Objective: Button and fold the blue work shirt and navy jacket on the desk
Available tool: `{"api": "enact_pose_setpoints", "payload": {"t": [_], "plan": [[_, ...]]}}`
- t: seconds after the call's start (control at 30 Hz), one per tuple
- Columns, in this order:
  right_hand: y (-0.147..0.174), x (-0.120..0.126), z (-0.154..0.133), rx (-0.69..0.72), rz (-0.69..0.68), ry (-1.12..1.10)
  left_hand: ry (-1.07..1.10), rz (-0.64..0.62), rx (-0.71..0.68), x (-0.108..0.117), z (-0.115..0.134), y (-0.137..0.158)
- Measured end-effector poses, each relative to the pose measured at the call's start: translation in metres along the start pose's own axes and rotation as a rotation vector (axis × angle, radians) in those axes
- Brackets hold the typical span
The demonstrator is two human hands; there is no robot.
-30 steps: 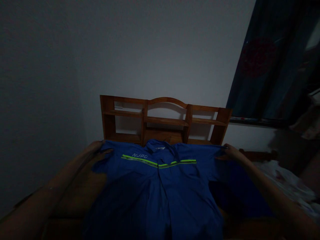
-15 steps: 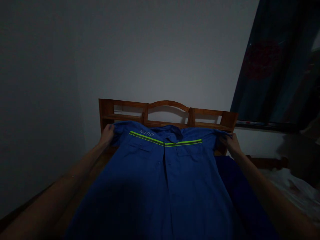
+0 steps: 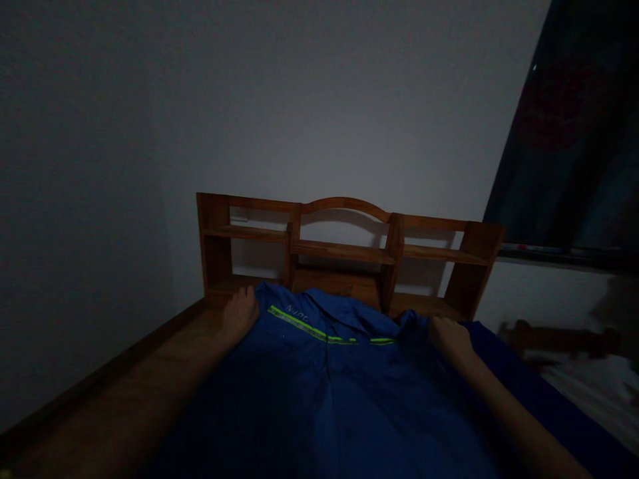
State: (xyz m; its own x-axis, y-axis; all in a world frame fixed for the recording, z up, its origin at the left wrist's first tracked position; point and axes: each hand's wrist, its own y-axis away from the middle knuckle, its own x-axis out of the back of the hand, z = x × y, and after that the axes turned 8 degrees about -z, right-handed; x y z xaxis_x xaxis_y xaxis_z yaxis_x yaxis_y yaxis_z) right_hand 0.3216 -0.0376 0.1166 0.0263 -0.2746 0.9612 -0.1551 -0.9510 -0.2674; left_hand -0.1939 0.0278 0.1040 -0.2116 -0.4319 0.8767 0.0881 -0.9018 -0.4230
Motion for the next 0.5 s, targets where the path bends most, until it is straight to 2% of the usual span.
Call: {"api": "enact_pose_setpoints", "payload": {"t": [0.07,0.1,0.2,0.27,0.37,0.5], "plan": [[0.023,0.013,-0.042,0.141,0.003,0.016,-0.001,-0.004,-0.081,0.003,0.023,0.010],[0.037,0.015,-0.068,0.250,0.005,-0.017,0.070,-0.075,-0.145,0.000,0.039,0.018],[0.079,0.004,-0.140,0.453,-0.089,-0.118,0.408,-0.485,-0.305,-0.024,0.087,0.053],[0.102,-0.017,-0.171,0.493,-0.143,-0.125,0.493,-0.619,-0.328,-0.046,0.108,0.080],[0.120,-0.047,-0.184,0.462,-0.156,-0.131,0.551,-0.622,-0.286,-0.070,0.113,0.107],[0.116,-0.064,-0.171,0.521,-0.148,-0.328,0.674,-0.629,-0.219,-0.080,0.101,0.112]]}}
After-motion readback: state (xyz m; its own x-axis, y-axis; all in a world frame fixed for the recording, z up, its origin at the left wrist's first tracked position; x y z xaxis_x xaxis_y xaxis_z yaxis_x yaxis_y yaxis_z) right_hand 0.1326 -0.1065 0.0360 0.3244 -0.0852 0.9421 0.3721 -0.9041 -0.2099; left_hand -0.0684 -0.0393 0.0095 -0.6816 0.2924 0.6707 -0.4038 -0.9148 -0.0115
